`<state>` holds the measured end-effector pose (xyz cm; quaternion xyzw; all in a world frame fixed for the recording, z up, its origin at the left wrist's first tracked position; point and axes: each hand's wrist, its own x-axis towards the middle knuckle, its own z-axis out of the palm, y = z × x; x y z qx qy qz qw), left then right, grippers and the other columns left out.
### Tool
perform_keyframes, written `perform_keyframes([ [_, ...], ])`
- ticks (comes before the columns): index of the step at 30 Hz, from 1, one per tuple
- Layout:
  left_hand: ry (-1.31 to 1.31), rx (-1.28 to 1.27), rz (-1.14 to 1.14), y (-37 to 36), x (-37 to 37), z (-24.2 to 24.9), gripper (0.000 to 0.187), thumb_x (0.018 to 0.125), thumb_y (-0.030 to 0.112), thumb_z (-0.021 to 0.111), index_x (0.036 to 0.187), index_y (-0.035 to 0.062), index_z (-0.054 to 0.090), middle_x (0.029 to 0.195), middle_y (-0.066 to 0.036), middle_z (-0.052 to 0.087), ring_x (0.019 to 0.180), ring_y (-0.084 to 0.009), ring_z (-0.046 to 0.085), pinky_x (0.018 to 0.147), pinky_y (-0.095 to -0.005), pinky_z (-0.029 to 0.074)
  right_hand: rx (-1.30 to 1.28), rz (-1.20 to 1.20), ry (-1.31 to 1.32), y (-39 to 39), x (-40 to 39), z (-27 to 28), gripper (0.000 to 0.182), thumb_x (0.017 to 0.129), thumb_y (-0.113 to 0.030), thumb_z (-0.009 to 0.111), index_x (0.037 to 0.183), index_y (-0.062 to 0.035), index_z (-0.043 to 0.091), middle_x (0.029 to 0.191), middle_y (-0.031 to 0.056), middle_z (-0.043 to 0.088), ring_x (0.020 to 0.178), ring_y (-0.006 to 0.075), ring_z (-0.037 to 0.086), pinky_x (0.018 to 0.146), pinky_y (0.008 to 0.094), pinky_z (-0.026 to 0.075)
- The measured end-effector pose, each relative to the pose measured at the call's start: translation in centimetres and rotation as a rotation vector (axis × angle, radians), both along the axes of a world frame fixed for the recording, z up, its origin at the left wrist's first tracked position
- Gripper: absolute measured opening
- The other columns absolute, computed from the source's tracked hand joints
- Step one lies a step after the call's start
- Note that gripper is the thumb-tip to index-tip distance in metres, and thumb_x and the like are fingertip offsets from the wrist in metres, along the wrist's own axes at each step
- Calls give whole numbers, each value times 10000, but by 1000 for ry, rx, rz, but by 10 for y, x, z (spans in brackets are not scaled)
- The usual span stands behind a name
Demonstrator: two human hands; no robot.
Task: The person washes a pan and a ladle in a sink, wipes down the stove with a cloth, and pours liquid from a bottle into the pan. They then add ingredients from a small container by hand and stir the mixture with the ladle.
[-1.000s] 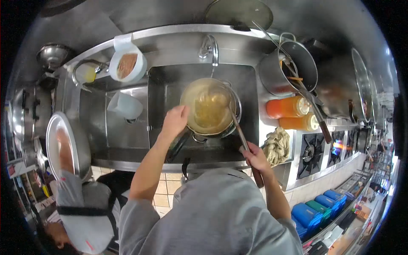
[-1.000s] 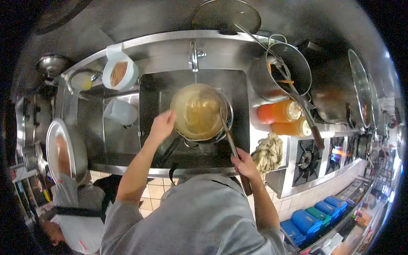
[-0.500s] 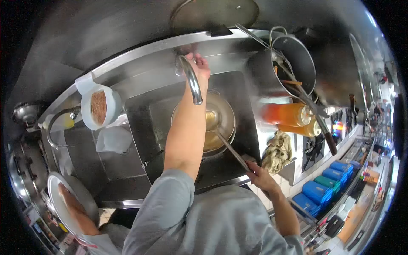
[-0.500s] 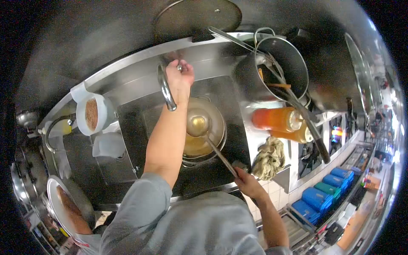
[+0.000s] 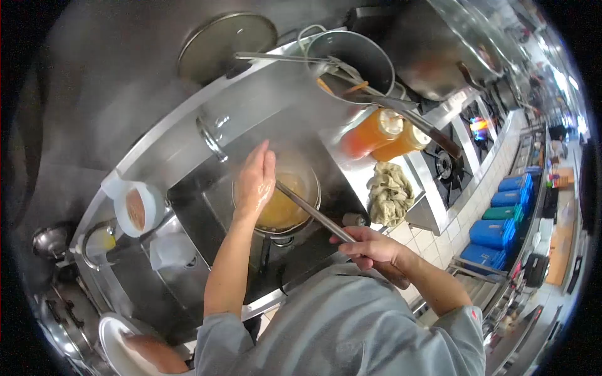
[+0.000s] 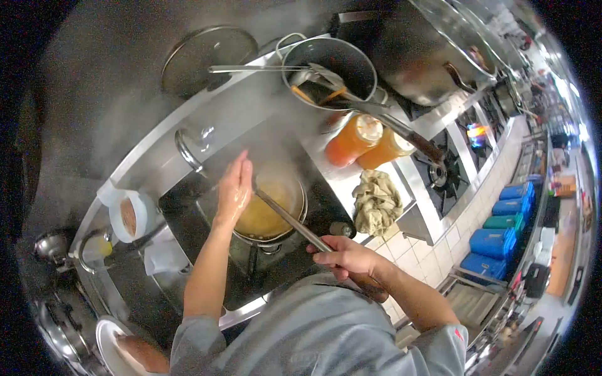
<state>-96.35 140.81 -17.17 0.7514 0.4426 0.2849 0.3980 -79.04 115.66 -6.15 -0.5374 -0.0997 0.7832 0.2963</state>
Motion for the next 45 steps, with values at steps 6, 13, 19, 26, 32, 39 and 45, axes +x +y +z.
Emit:
perform_keyframes([
  [6, 106, -407, -54, 46, -5, -8, 585, 1049, 529, 358, 1296, 111, 684, 1392, -219, 593, 1288, -339, 553, 1105, -428, 381, 190, 74, 35, -23, -7, 27, 381, 960, -180, 675, 1276, -25, 528, 705, -39, 515, 465, 55, 439, 436, 233, 362],
  [13, 88, 123, -90, 6, 8, -9, 436, 1083, 288, 414, 1364, 7, 593, 1381, -176, 608, 1289, -311, 563, 1129, -400, 387, 356, 5, 0, -41, -5, 6, 475, 932, -151, 633, 1349, 19, 482, 724, -16, 541, 469, 53, 449, 454, 243, 394],
  [19, -253, -1089, -8, 63, -18, 5, 463, 981, 390, 598, 1286, 44, 638, 1219, -71, 672, 1165, -228, 606, 983, -404, 474, 629, 530, -552, -44, 8, -5, 491, 876, -126, 621, 1331, -24, 469, 727, 207, 653, 656, 372, 684, 604, 474, 522],
  [26, 32, -574, -81, 44, -12, 31, 562, 934, 159, 615, 1434, -65, 488, 1415, -207, 571, 1294, -279, 549, 1059, -373, 448, 711, 489, -1005, -52, 21, 12, 548, 867, -137, 673, 1368, -9, 489, 849, 225, 681, 738, 391, 681, 666, 483, 527],
  [32, -1119, -750, 362, 8, 1, -11, 506, 980, 198, 674, 1402, -26, 508, 1262, -141, 651, 1131, -250, 637, 959, -391, 524, 127, 35, -271, -29, 8, 25, 518, 918, -87, 637, 1414, -50, 492, 748, -7, 555, 518, 75, 497, 470, 230, 406],
  [39, -713, -1019, 192, -11, -12, -36, 553, 917, 295, 761, 1372, 60, 554, 1162, -96, 715, 912, -263, 721, 791, -430, 575, 87, 116, -344, -10, -10, 49, 486, 903, -17, 591, 1376, -21, 480, 662, -14, 516, 406, 83, 454, 385, 239, 366],
  [45, 520, -152, -358, 57, -26, 12, 439, 890, 345, 747, 1228, 76, 673, 1092, -154, 740, 1016, -296, 712, 904, -416, 564, 116, 273, -584, -28, -13, 52, 420, 888, -36, 577, 1299, 21, 520, 598, -15, 498, 427, 89, 488, 405, 255, 386],
])
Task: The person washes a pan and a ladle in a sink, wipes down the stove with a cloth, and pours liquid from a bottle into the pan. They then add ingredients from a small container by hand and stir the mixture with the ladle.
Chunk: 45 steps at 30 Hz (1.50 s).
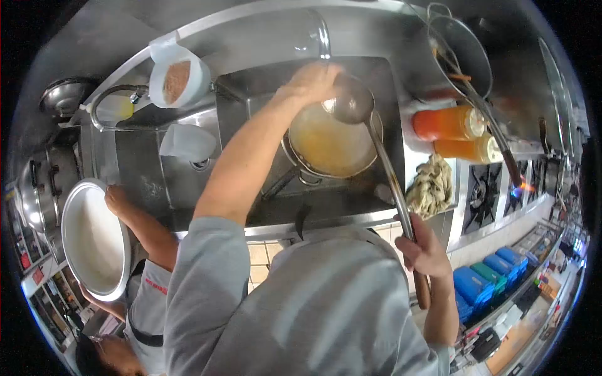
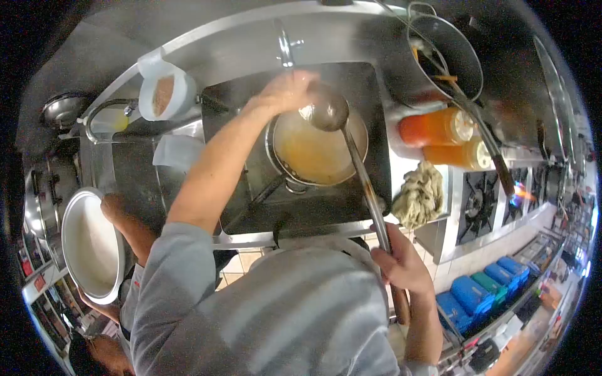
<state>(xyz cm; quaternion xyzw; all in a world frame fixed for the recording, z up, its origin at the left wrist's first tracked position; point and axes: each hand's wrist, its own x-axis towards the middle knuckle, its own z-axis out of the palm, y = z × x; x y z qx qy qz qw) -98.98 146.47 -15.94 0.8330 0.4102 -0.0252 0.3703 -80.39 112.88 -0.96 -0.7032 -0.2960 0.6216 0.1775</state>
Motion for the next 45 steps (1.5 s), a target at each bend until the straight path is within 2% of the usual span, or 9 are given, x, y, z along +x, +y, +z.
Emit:
perform_keyframes([
  [6, -185, 324, 156, -4, 14, -9, 321, 858, 160, 612, 1154, 57, 680, 1065, -173, 731, 968, -285, 717, 878, -410, 561, -11, -153, 187, 2, -15, -9, 440, 918, -20, 587, 1349, 11, 506, 704, -19, 520, 447, 63, 458, 413, 235, 372],
  [9, -474, 100, 489, -16, 19, -62, 301, 833, 75, 597, 1119, 23, 675, 1011, -157, 730, 908, -278, 714, 814, -393, 576, 25, -206, 197, -2, -18, -9, 443, 913, -11, 590, 1348, 13, 509, 703, -26, 519, 445, 61, 455, 407, 236, 371],
  [11, -925, -692, 1136, -43, 31, -103, 329, 788, 18, 622, 1113, -9, 675, 983, -130, 712, 844, -266, 701, 758, -365, 578, 31, -254, 223, -1, -24, -6, 443, 916, -16, 589, 1350, 12, 508, 688, -32, 514, 445, 61, 455, 408, 237, 370],
  [15, -871, -994, 1076, -52, 22, -91, 296, 752, 36, 621, 1038, 11, 691, 915, -139, 713, 786, -174, 689, 627, -450, 557, 54, -200, 215, -3, -18, -10, 446, 929, -27, 595, 1364, 1, 500, 655, -36, 506, 443, 63, 456, 415, 241, 370],
  [23, -528, 549, 92, -25, 13, -13, 300, 877, 88, 567, 1158, 111, 668, 1072, -152, 721, 906, -264, 716, 804, -382, 557, 24, -156, 207, -13, -12, -12, 453, 931, -32, 610, 1370, -4, 504, 668, -23, 524, 463, 71, 475, 444, 248, 391],
  [28, -196, 166, -133, -3, -5, 4, 368, 913, 170, 597, 1269, 108, 664, 1113, -168, 727, 1032, -313, 706, 908, -422, 542, 140, -59, -49, -30, -5, -17, 489, 921, -62, 635, 1386, 12, 505, 684, 36, 560, 566, 128, 559, 542, 285, 449],
  [33, -277, 80, 66, -26, -26, -32, 304, 928, 227, 629, 1150, 38, 715, 1083, -187, 736, 1030, -319, 705, 913, -407, 534, 439, 2, -415, -46, -9, -14, 510, 892, -52, 665, 1374, 27, 520, 720, 137, 550, 654, 152, 576, 627, 310, 492],
  [43, -318, -80, 627, -144, -116, -80, 520, 959, 454, 643, 1207, -3, 672, 1129, -209, 722, 1079, -303, 696, 934, -382, 514, 723, -386, -535, 13, 11, 16, 624, 917, -62, 663, 1473, 47, 402, 992, 37, 585, 883, 114, 543, 795, 260, 476],
  [45, 84, -127, 528, -169, -138, -99, 648, 885, 526, 702, 1292, 26, 632, 1266, -212, 673, 1198, -346, 642, 1006, -432, 497, 727, -430, -412, 30, 19, 23, 637, 909, -86, 636, 1485, 34, 393, 1016, 38, 569, 862, 114, 552, 767, 262, 484],
])
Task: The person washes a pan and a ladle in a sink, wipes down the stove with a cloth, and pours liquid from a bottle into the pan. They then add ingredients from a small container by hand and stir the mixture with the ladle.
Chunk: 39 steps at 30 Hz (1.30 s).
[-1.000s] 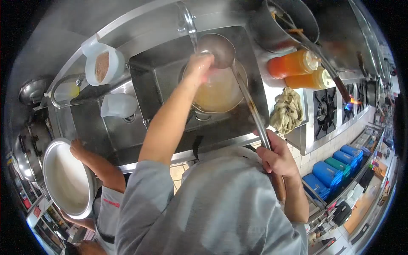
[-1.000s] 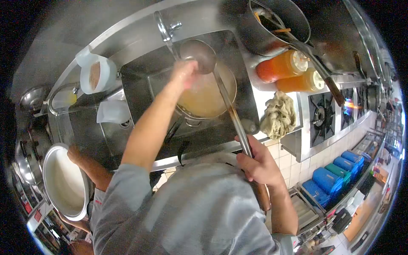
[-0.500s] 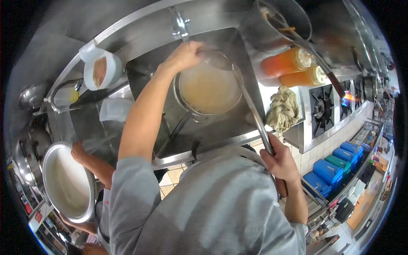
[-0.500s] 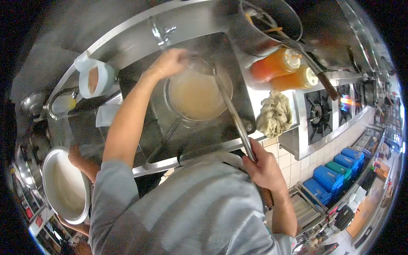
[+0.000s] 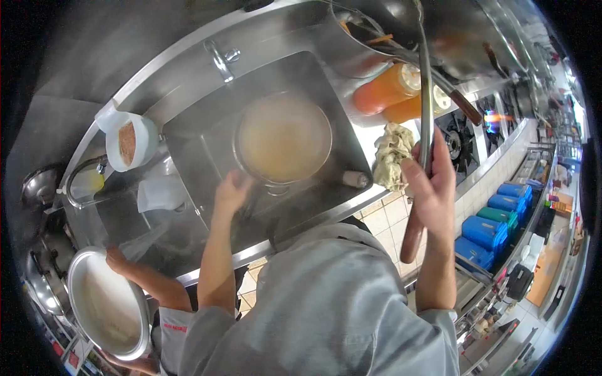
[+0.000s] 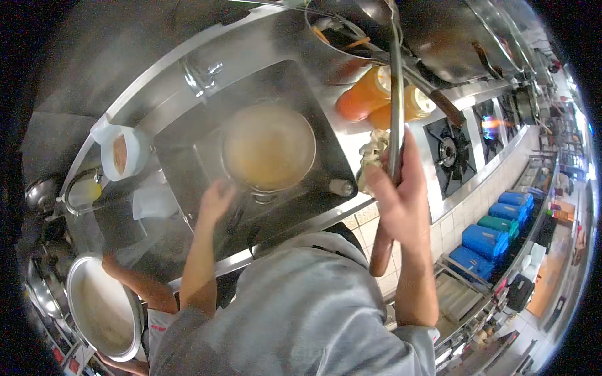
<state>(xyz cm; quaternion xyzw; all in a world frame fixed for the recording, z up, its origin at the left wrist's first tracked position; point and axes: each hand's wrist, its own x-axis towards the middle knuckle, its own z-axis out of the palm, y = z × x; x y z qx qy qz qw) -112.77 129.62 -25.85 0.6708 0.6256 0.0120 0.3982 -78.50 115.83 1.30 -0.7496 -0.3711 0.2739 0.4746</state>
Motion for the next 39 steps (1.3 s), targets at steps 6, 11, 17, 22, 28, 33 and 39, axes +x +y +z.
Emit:
perform_keyframes([
  [6, 336, -358, -315, -45, -26, -36, 725, 870, 491, 709, 1403, 32, 535, 1350, -240, 611, 1262, -388, 584, 1049, -465, 472, 163, -110, 407, 40, 19, 4, 604, 956, -136, 550, 1497, 74, 383, 1239, 156, 625, 837, 160, 620, 692, 293, 538],
  [11, 6, -280, -319, -75, -27, -30, 514, 941, 425, 632, 1172, -34, 642, 1141, -273, 681, 1095, -409, 649, 928, -489, 500, 627, 69, 555, 67, 44, -6, 620, 1037, -332, 460, 1508, 59, 365, 1490, 225, 488, 1362, 260, 490, 1041, 383, 482],
  [17, -234, -639, -166, -57, -9, 68, 425, 947, 367, 596, 1148, -7, 615, 1030, -138, 694, 872, -248, 690, 795, -382, 523, 431, 33, 510, 22, 15, -63, 488, 1045, -253, 495, 1461, 0, 450, 1394, 178, 571, 1230, 281, 591, 915, 429, 570],
  [22, -950, -1072, 522, -43, 28, 131, 393, 950, 418, 655, 1101, 56, 642, 904, -64, 654, 834, -214, 700, 642, -310, 510, -254, 8, 824, -13, -37, -154, 554, 1040, -398, 526, 1411, 11, 485, 1265, 140, 626, 1077, 264, 641, 825, 412, 578],
  [28, -740, -977, -125, -28, 102, 139, 553, 1030, 533, 488, 1184, 20, 624, 1041, -137, 710, 824, -248, 720, 700, -358, 599, -393, 192, 1569, 13, -48, -180, 664, 1011, -561, 518, 1363, 2, 525, 1212, 179, 637, 1037, 269, 653, 835, 428, 575],
  [33, -355, 369, 304, 87, 11, 185, 276, 1011, 303, 591, 1132, 76, 690, 1035, -141, 735, 959, -273, 712, 867, -393, 545, -557, 209, 1081, 8, -34, -182, 429, 976, -397, 648, 1194, -29, 612, 907, 90, 687, 566, 178, 628, 435, 314, 518],
  [39, 309, 584, 249, 247, -179, 88, 425, 871, 355, 683, 1180, 64, 691, 1113, -195, 733, 1073, -367, 690, 912, -447, 533, -780, 164, 1119, 15, -50, -181, 389, 937, -273, 651, 1225, -14, 611, 803, 27, 598, 565, 127, 517, 490, 283, 440],
])
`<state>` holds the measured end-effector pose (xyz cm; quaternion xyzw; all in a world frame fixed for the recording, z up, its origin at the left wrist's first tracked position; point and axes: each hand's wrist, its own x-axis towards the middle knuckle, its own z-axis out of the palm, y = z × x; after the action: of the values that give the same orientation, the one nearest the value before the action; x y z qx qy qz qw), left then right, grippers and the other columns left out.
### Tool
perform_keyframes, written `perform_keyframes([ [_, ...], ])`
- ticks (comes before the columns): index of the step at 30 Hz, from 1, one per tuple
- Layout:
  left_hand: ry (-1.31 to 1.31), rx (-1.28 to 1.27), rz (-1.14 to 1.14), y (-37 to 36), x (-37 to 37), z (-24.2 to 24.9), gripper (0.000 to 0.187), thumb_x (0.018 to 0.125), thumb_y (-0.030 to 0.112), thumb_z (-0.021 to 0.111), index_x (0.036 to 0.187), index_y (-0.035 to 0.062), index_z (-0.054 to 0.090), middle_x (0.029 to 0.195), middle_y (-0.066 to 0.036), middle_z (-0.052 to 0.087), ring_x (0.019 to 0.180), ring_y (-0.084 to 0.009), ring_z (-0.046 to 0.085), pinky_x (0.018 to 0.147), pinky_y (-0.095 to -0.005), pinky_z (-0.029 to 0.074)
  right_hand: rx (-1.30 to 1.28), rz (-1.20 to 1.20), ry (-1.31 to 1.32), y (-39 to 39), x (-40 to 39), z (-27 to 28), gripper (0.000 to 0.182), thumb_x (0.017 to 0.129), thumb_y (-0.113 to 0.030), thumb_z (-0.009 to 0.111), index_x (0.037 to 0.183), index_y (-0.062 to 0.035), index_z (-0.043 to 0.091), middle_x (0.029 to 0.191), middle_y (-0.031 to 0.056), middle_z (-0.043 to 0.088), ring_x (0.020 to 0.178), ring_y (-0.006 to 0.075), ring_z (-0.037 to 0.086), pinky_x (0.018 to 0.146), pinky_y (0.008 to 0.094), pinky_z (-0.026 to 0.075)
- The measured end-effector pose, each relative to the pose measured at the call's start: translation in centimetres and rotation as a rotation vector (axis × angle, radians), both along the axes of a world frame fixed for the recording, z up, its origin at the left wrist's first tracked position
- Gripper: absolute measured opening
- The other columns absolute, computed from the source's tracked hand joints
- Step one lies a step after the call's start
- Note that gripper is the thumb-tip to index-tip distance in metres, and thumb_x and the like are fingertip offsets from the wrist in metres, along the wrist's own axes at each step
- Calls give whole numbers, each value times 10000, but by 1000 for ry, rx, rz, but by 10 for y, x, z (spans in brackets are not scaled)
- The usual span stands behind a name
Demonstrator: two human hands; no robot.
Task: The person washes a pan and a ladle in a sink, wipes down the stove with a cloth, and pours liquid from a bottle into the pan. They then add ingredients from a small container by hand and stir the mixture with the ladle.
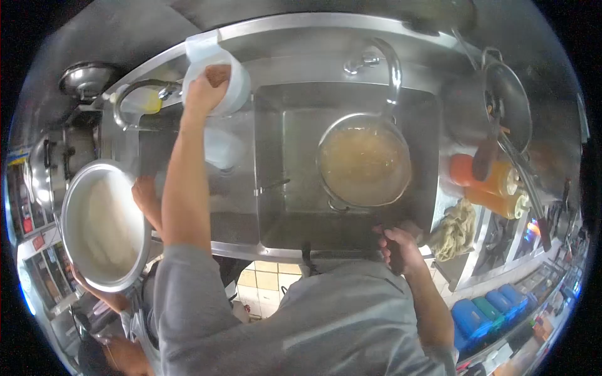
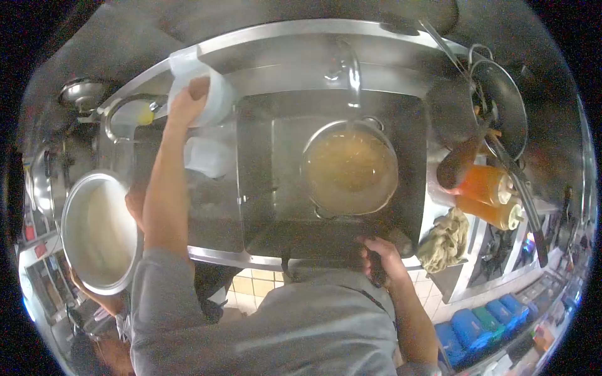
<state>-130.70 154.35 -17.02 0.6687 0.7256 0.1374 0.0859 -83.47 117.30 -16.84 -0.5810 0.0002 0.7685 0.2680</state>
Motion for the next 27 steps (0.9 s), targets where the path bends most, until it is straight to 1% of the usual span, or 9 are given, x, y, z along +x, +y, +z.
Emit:
perform_keyframes([
  [2, 57, 28, -36, 25, -17, -36, 528, 782, 388, 737, 1197, 64, 698, 1089, -203, 738, 1087, -372, 687, 942, -453, 525, -33, 21, 4, 10, 1, 3, 395, 939, -261, 641, 1241, -8, 605, 798, 21, 591, 561, 126, 510, 486, 278, 432],
  [4, -46, -206, -144, 27, -10, -12, 592, 739, 372, 752, 1233, 52, 694, 1200, -236, 696, 1149, -395, 656, 991, -441, 506, -76, 37, 0, 7, 2, 6, 402, 942, -249, 630, 1258, -3, 600, 793, 15, 583, 557, 124, 503, 482, 274, 424],
  [11, 167, -20, -29, 1, 5, -6, 532, 810, 301, 726, 1252, 9, 671, 1192, -243, 696, 1115, -343, 686, 947, -385, 521, -86, -119, 277, 2, 6, -1, 415, 954, -213, 625, 1309, -14, 547, 736, -13, 514, 507, 89, 439, 426, 253, 355],
  [13, -339, 157, -73, -27, 41, 41, 525, 895, 261, 699, 1325, -21, 593, 1173, -243, 700, 1124, -327, 683, 950, -378, 522, -93, -114, 277, 5, 8, 3, 383, 956, -192, 624, 1290, -21, 547, 718, -19, 494, 496, 83, 425, 420, 252, 347],
  [17, -534, -45, -143, -105, 123, 81, 610, 949, 341, 708, 1423, 23, 494, 1292, -131, 657, 1146, -202, 636, 994, -345, 494, -111, -36, 148, 19, 1, 32, 220, 941, -123, 630, 1129, -54, 539, 659, -13, 471, 454, 94, 432, 390, 272, 357],
  [19, -484, -147, -316, -138, 168, 54, 613, 940, 344, 717, 1420, 37, 490, 1287, -145, 652, 1160, -236, 639, 1009, -361, 494, -47, 150, -34, 14, 2, 36, 233, 933, -111, 620, 1133, -41, 520, 665, 17, 513, 438, 119, 471, 390, 291, 387],
  [21, -520, -592, -426, -158, 210, 11, 682, 920, 314, 732, 1495, 94, 438, 1359, -197, 599, 1256, -326, 598, 1059, -413, 482, 6, 224, -117, 9, 4, 47, 234, 929, -105, 615, 1128, -35, 514, 669, 32, 529, 435, 128, 484, 393, 296, 397],
  [24, -757, -358, -625, -198, 280, -61, 678, 940, 237, 696, 1529, 92, 394, 1317, -213, 611, 1227, -362, 607, 1054, -432, 493, 76, 318, -261, 4, 15, 65, 232, 925, -91, 608, 1123, -27, 506, 672, 45, 546, 425, 140, 496, 392, 302, 406],
  [27, -849, -484, -671, -212, 331, -89, 719, 904, 231, 734, 1521, 80, 396, 1344, -226, 584, 1214, -388, 599, 1034, -465, 489, 56, 266, -324, -1, 20, 77, 231, 925, -74, 598, 1132, -28, 509, 659, 39, 539, 400, 138, 468, 386, 301, 397],
])
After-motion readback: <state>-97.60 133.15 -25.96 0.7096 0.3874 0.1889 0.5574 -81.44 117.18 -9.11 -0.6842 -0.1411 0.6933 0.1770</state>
